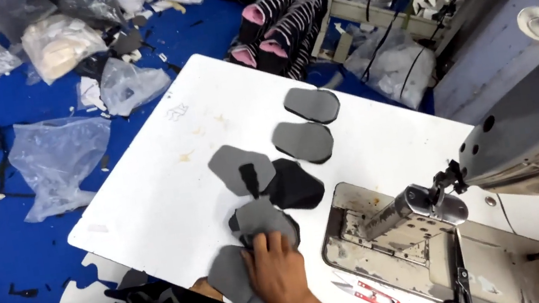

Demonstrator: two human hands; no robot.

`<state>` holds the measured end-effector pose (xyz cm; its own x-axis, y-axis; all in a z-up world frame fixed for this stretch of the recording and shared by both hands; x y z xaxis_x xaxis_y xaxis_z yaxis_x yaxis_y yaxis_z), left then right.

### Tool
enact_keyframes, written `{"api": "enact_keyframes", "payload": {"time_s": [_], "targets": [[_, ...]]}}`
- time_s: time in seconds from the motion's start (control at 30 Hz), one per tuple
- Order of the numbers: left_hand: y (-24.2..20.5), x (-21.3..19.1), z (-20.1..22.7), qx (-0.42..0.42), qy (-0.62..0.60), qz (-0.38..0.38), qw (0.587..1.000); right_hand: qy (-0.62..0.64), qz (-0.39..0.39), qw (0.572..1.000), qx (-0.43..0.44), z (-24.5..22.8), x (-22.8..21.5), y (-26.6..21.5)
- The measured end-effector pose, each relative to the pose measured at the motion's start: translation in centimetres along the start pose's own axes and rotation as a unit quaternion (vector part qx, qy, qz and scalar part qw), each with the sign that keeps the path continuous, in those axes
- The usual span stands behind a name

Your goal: The person organizes and counts foam shoe upper components on a white workbench.

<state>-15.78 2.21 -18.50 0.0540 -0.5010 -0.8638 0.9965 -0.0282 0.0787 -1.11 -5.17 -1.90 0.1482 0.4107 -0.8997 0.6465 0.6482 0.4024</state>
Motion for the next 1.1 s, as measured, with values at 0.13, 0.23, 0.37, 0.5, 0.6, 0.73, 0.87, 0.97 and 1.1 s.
{"api": "enact_keyframes", "payload": {"time_s": [0.13,0.23,0.37,0.5,0.6,0.73,0.87,0.97,1.1], "targets": [[1.9,-8.4,3.3,0.064,-0.039,0.011,0.997,0.072,-0.108,0.990,0.060,-0.1,3.3,-4.1],[4.5,-17.6,7.7,0.008,-0.039,0.049,0.998,0.081,-0.091,0.992,0.035,-0.5,3.2,-5.1],[8.1,-24.2,9.2,-0.048,-0.098,0.181,0.977,0.125,-0.095,0.987,0.036,-1.1,1.8,-5.4],[13.0,-26.5,10.7,-0.050,-0.117,0.187,0.974,0.130,-0.081,0.988,0.034,-1.3,0.5,-5.2],[17.8,-26.1,12.2,-0.018,-0.130,0.177,0.975,0.142,-0.036,0.989,0.025,-0.9,0.2,-5.2],[22.9,-23.5,13.5,0.064,-0.110,0.193,0.973,0.154,-0.051,0.986,0.026,-0.3,2.1,-5.8],[24.6,-22.3,14.5,0.097,-0.116,0.210,0.966,0.158,-0.049,0.986,0.010,0.0,2.8,-6.2],[24.2,-24.5,15.3,0.091,-0.123,0.232,0.961,0.159,-0.074,0.984,0.012,-0.1,3.4,-6.1],[23.2,-29.3,17.2,0.098,-0.104,0.265,0.953,0.171,-0.082,0.982,0.010,-0.4,3.4,-6.0]]}}
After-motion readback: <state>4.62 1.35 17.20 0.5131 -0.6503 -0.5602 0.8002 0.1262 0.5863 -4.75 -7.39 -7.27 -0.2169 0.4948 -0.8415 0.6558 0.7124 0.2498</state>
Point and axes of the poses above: each hand's wrist, its own y-axis towards the middle knuckle, its own x-axis out of the palm, z = x × y, the point moved 7 cm from there along y, towards the middle knuckle, and after that the axes turned 2 degrees about -x, right-handed, at the moved point
